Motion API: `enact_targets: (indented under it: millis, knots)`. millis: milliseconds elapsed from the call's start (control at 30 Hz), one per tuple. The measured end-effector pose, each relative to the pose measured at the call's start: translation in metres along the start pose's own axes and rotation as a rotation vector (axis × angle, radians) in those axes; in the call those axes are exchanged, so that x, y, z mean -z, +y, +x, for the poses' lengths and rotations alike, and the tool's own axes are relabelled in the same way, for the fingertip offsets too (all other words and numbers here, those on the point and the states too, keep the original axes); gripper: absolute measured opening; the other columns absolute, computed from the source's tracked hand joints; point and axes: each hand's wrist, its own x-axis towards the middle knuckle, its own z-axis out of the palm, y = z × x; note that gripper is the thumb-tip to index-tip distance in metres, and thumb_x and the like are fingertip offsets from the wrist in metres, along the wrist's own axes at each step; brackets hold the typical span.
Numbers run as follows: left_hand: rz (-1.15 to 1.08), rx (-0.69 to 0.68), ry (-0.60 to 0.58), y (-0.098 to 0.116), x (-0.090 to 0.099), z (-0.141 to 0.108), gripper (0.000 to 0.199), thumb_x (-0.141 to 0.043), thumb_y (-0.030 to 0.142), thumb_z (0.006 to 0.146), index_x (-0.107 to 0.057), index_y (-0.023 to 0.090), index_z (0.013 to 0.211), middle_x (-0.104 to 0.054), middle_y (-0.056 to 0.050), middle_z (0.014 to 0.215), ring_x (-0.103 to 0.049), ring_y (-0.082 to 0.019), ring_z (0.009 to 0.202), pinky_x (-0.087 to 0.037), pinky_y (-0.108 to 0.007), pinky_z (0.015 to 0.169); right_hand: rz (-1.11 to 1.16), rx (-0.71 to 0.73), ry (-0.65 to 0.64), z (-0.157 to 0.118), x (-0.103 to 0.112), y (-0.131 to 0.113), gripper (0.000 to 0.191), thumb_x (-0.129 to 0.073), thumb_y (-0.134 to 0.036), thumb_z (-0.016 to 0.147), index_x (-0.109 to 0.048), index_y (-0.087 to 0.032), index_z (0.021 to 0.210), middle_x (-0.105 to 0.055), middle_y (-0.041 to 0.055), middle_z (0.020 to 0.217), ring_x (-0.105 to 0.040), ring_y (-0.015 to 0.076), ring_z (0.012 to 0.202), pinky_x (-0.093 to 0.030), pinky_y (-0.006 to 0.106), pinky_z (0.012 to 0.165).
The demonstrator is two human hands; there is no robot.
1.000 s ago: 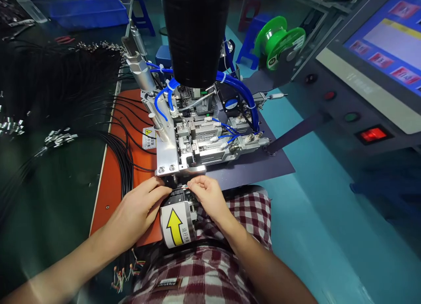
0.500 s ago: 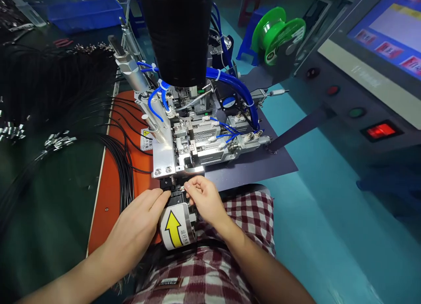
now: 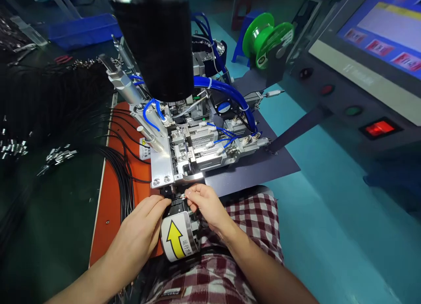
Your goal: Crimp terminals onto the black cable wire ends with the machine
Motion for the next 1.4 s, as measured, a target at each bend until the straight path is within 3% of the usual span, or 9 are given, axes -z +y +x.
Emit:
enact_targets:
  millis: [300,467,600,700,867,1033,1133,1233,1400]
  knots:
    - [-0.037,0.032,-0.036,0.001,-0.001,0.007,0.039,-0.04,0.005,0.082,-0.051,0.017,0.118,-0.057,-0.009,0.098,-0.055,-0.023,0.083,-0.052,-0.038,0.07,-0.096,0.129,0.077,-0.002,-0.003,0.009,0.035,-0.062,-0.049,0.077,-0.05,-0.018,0.066,-0.047,-0.0053,0.055,-0.042,0.0101,0.047,-0.034,0.024,0.048]
    - [-0.219,0.045,0.14,0.0,-0.002,0.002,0.03,-0.036,0.009,0.088,-0.055,0.019,0.109,-0.058,-0.007,0.095,-0.056,-0.02,0.088,-0.051,-0.033,0.075,-0.018,0.131,0.071,-0.001,-0.007,0.012,0.032,-0.064,-0.046,0.076,-0.05,-0.018,0.068,-0.045,-0.0068,0.054,-0.038,0.0086,0.045,-0.031,0.024,0.048]
    - [-0.316,0.197,0.263,-0.006,-0.003,-0.014,0.02,-0.039,0.014,0.09,-0.053,0.019,0.104,-0.057,-0.007,0.097,-0.056,-0.018,0.09,-0.05,-0.031,0.078,-0.012,0.14,0.054,0.0,-0.005,0.014,0.032,-0.064,-0.046,0.075,-0.05,-0.017,0.068,-0.045,-0.0067,0.055,-0.037,0.0082,0.046,-0.03,0.024,0.049]
    - [-0.268,0.221,0.23,-0.016,0.0,-0.026,0.018,-0.039,0.018,0.091,-0.055,0.019,0.099,-0.057,-0.007,0.098,-0.056,-0.019,0.092,-0.049,-0.031,0.079,-0.006,0.141,0.047,0.0,-0.003,0.015,0.033,-0.064,-0.046,0.075,-0.05,-0.017,0.069,-0.046,-0.0066,0.055,-0.038,0.008,0.047,-0.03,0.023,0.05]
    - [-0.041,0.082,0.112,-0.033,0.009,-0.031,0.028,-0.034,0.01,0.089,-0.058,0.019,0.101,-0.058,-0.007,0.098,-0.056,-0.02,0.091,-0.049,-0.03,0.077,-0.004,0.138,0.039,0.0,-0.003,0.016,0.032,-0.064,-0.045,0.074,-0.051,-0.016,0.069,-0.047,-0.0063,0.056,-0.038,0.0078,0.047,-0.03,0.023,0.05]
    - [0.33,0.085,0.035,-0.026,0.005,-0.028,0.038,-0.031,-0.001,0.081,-0.062,0.014,0.096,-0.058,-0.013,0.104,-0.053,-0.026,0.091,-0.049,-0.036,0.073,-0.013,0.143,0.044,0.0,-0.003,0.015,0.031,-0.064,-0.044,0.075,-0.052,-0.016,0.068,-0.047,-0.0065,0.056,-0.038,0.0078,0.047,-0.03,0.023,0.05]
    - [0.336,0.11,0.073,-0.013,-0.004,-0.031,0.044,-0.032,-0.004,0.078,-0.057,0.009,0.112,-0.055,-0.015,0.114,-0.05,-0.027,0.098,-0.048,-0.04,0.082,-0.016,0.143,0.044,-0.001,-0.003,0.014,0.031,-0.064,-0.043,0.075,-0.051,-0.016,0.068,-0.047,-0.0065,0.055,-0.038,0.0079,0.047,-0.03,0.023,0.051]
    - [0.293,0.126,0.097,-0.005,-0.012,-0.038,0.059,-0.032,-0.006,0.077,-0.043,0.011,0.132,-0.051,-0.013,0.122,-0.046,-0.028,0.106,-0.046,-0.041,0.089,-0.016,0.142,0.04,-0.002,-0.003,0.013,0.031,-0.064,-0.043,0.075,-0.051,-0.016,0.068,-0.047,-0.0068,0.055,-0.039,0.0081,0.047,-0.03,0.023,0.051]
    - [0.269,0.13,0.094,-0.01,-0.018,-0.044,0.061,-0.028,-0.005,0.08,-0.042,0.017,0.135,-0.048,-0.012,0.129,-0.04,-0.028,0.118,-0.045,-0.041,0.093,-0.018,0.144,0.035,-0.001,-0.003,0.014,0.03,-0.064,-0.042,0.076,-0.051,-0.016,0.069,-0.046,-0.007,0.055,-0.039,0.0081,0.047,-0.03,0.023,0.051]
